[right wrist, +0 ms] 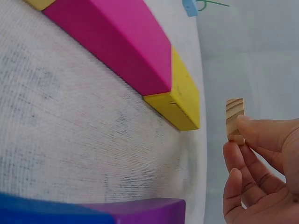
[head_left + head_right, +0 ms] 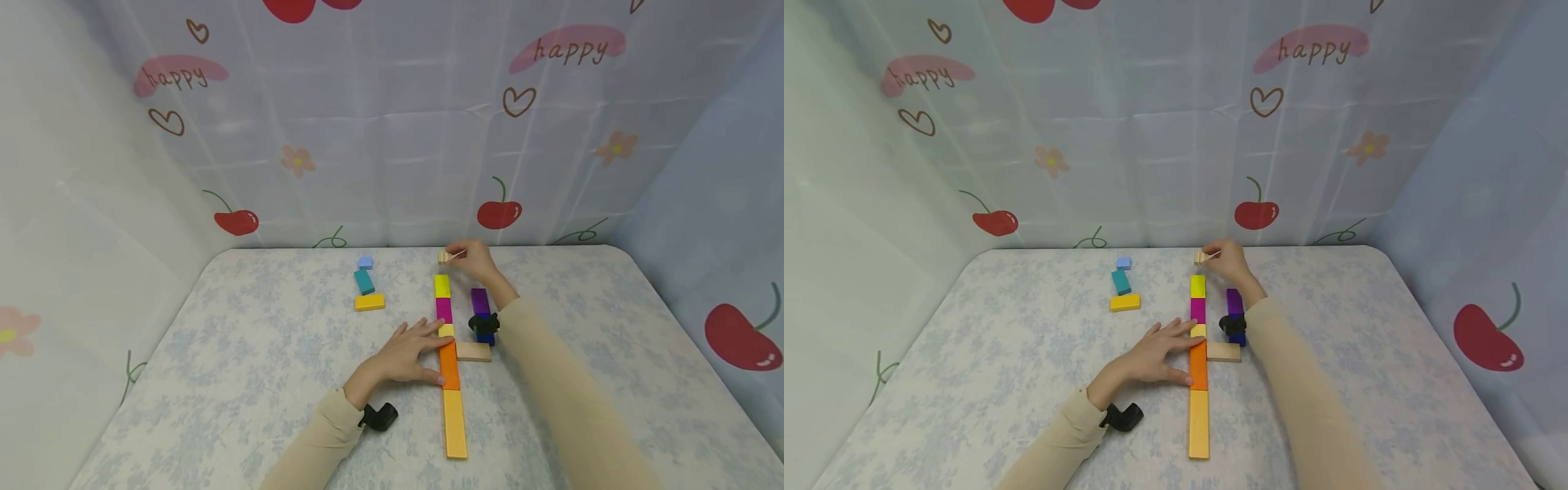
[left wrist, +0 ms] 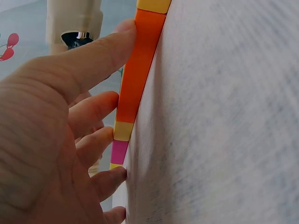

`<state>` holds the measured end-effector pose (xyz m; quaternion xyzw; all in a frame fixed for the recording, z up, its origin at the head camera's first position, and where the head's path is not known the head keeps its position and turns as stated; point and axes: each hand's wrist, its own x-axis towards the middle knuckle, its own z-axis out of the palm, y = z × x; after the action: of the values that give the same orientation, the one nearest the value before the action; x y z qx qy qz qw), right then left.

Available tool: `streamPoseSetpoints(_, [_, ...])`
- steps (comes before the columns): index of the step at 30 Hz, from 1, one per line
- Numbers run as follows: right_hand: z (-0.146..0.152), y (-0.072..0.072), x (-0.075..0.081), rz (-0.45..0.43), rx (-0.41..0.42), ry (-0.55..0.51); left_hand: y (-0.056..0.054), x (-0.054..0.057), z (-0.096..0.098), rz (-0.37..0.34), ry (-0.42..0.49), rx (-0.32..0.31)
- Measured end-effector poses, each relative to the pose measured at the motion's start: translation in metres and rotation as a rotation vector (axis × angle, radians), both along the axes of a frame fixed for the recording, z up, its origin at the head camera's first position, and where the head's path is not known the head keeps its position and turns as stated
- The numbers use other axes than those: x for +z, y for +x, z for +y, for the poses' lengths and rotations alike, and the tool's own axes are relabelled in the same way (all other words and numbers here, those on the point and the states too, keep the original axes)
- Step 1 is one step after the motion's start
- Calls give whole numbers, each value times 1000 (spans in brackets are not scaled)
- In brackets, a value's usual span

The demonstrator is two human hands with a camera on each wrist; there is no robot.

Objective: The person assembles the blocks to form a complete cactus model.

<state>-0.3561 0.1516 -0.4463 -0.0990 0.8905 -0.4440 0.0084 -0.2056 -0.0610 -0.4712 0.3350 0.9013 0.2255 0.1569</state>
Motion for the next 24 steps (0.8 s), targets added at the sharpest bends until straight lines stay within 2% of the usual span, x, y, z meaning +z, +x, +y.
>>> streamPoseSetpoints(17, [-8, -2, -12, -91, -8, 106, -1, 1, 0, 7, 1, -7])
streamPoseSetpoints(24, [-8, -6, -16, -111, 30, 113, -1, 1, 0, 2, -2, -3])
